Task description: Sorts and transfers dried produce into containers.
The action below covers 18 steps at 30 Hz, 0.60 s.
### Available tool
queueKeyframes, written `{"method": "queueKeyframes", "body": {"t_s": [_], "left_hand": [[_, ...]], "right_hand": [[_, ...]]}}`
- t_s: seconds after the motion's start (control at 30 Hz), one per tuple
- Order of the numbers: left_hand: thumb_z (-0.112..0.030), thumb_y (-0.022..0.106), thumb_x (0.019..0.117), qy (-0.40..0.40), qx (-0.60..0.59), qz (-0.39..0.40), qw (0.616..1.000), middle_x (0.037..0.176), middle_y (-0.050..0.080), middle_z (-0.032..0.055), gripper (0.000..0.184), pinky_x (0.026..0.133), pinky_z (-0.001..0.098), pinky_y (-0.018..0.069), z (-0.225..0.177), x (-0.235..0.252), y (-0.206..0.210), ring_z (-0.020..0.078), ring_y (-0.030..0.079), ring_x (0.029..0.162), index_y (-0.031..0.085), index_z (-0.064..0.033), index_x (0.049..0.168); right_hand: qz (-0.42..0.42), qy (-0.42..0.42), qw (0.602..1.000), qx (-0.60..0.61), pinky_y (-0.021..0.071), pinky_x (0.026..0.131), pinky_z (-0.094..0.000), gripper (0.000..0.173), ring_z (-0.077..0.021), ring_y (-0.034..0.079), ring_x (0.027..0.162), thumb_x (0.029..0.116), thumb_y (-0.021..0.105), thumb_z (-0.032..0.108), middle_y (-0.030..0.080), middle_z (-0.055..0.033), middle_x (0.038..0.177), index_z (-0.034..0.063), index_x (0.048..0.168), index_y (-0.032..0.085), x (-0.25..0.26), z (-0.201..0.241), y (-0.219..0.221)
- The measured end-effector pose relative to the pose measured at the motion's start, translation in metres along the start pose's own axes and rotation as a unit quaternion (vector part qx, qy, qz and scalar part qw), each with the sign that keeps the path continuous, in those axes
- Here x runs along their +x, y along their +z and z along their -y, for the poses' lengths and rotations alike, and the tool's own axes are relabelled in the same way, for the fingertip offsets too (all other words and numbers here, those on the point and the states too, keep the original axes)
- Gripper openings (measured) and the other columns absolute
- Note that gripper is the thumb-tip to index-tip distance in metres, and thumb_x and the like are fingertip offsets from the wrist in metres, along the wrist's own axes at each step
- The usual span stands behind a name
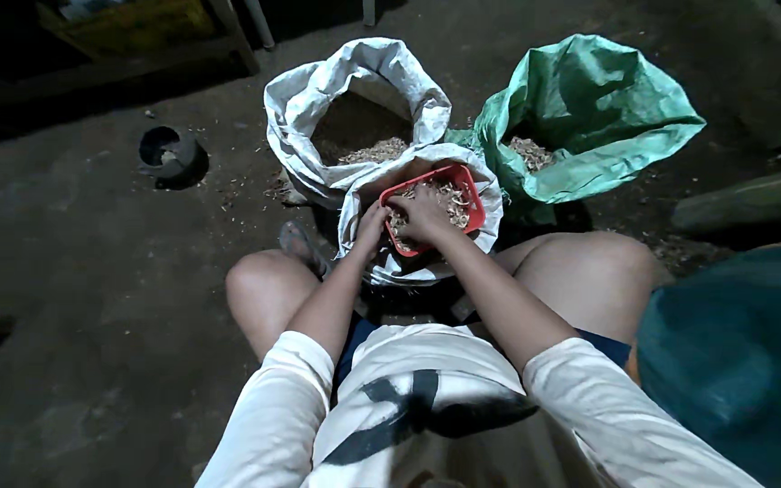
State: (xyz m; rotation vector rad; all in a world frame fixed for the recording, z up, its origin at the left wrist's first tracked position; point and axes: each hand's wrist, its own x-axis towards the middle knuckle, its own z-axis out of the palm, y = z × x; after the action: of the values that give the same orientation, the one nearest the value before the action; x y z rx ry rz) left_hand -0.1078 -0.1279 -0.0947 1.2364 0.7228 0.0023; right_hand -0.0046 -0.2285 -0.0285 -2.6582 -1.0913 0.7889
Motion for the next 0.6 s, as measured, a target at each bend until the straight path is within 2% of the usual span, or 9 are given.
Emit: {"method": "queueKeyframes", "body": {"t_s": [0.1,0.17,0.23,0.33,0.4,0.47,0.5,0.6], "left_hand": [[-0.036,0.048,0.1038,0.016,0.013,-0.002,1.0,0.141,0.055,0.0182,0.054,0.093,0.0511,0.0501,0.006,0.006,-0.001,0.0303,0.058,0.118,0.043,-0.0159,0.154],[-0.035,0.049,0.1028,0.02,0.014,-0.008,1.0,0.142,0.055,0.0171,0.054,0.094,0.0506,0.0504,0.01,0.006,-0.002,0.0297,0.058,0.119,0.045,-0.0168,0.154],[-0.036,0.05,0.1029,0.016,0.001,-0.018,1.0,0.141,0.056,0.0166,0.053,0.094,0.0505,0.0499,0.013,0.007,-0.002,0.0291,0.058,0.118,0.046,-0.0171,0.152],[-0.038,0.047,0.104,0.004,-0.013,-0.018,1.0,0.141,0.056,0.0168,0.054,0.092,0.0514,0.0518,0.012,0.006,-0.004,0.0297,0.059,0.117,0.043,-0.0176,0.154],[-0.039,0.046,0.1036,-0.001,-0.023,-0.019,1.0,0.139,0.056,0.0167,0.055,0.09,0.05,0.0522,0.011,0.007,-0.004,0.029,0.059,0.114,0.042,-0.0161,0.153],[-0.039,0.045,0.1045,-0.009,-0.032,-0.019,0.999,0.138,0.055,0.0171,0.054,0.089,0.049,0.0514,0.008,0.007,-0.004,0.0284,0.058,0.113,0.042,-0.0154,0.153],[-0.039,0.044,0.105,-0.014,-0.035,-0.019,0.999,0.136,0.056,0.0168,0.052,0.087,0.048,0.052,0.006,0.006,-0.003,0.0275,0.059,0.111,0.043,-0.016,0.152],[-0.039,0.044,0.1051,-0.014,-0.04,-0.012,0.999,0.135,0.057,0.0163,0.053,0.086,0.0464,0.0527,0.005,0.005,-0.001,0.0263,0.06,0.109,0.042,-0.0177,0.153]], "right_hand": [[0.04,0.017,0.999,-0.033,0.0262,0.104,-0.0857,0.075,-0.0597,0.029,0.145,0.0777,0.088,0.024,0.036,-0.0372,0.153,0.0292,0.146,0.058,0.011,0.01,0.007],[0.042,0.015,0.998,-0.048,0.032,0.101,-0.0833,0.071,-0.0591,0.029,0.144,0.0787,0.086,0.019,0.036,-0.0361,0.154,0.0272,0.144,0.06,0.015,0.011,0.015],[0.022,-0.008,0.999,-0.049,0.0385,0.098,-0.0792,0.062,-0.0569,0.037,0.14,0.0801,0.085,0.018,0.042,-0.0332,0.149,0.0261,0.138,0.064,0.018,0.005,0.022],[-0.015,-0.039,0.999,-0.029,0.0421,0.098,-0.0762,0.049,-0.0556,0.043,0.136,0.0833,0.081,0.011,0.05,-0.032,0.143,0.0187,0.13,0.07,0.017,-0.008,0.021],[-0.045,-0.042,0.998,0.008,0.0448,0.099,-0.0733,0.042,-0.0548,0.047,0.132,0.0843,0.079,0.008,0.053,-0.0329,0.139,0.0141,0.126,0.072,0.015,-0.02,0.012],[-0.057,-0.033,0.996,0.068,0.0479,0.098,-0.0698,0.04,-0.0535,0.05,0.128,0.084,0.078,0.009,0.052,-0.0318,0.139,0.0138,0.123,0.073,0.01,-0.032,-0.004],[-0.055,-0.023,0.993,0.097,0.0473,0.099,-0.0685,0.04,-0.0526,0.05,0.128,0.0843,0.08,0.012,0.05,-0.0307,0.142,0.0142,0.124,0.073,0.008,-0.038,-0.013],[-0.04,0.025,0.989,0.14,0.0446,0.101,-0.0713,0.061,-0.0545,0.049,0.13,0.0798,0.089,0.027,0.046,-0.0319,0.148,0.0165,0.135,0.066,0.011,-0.064,-0.029]]}}
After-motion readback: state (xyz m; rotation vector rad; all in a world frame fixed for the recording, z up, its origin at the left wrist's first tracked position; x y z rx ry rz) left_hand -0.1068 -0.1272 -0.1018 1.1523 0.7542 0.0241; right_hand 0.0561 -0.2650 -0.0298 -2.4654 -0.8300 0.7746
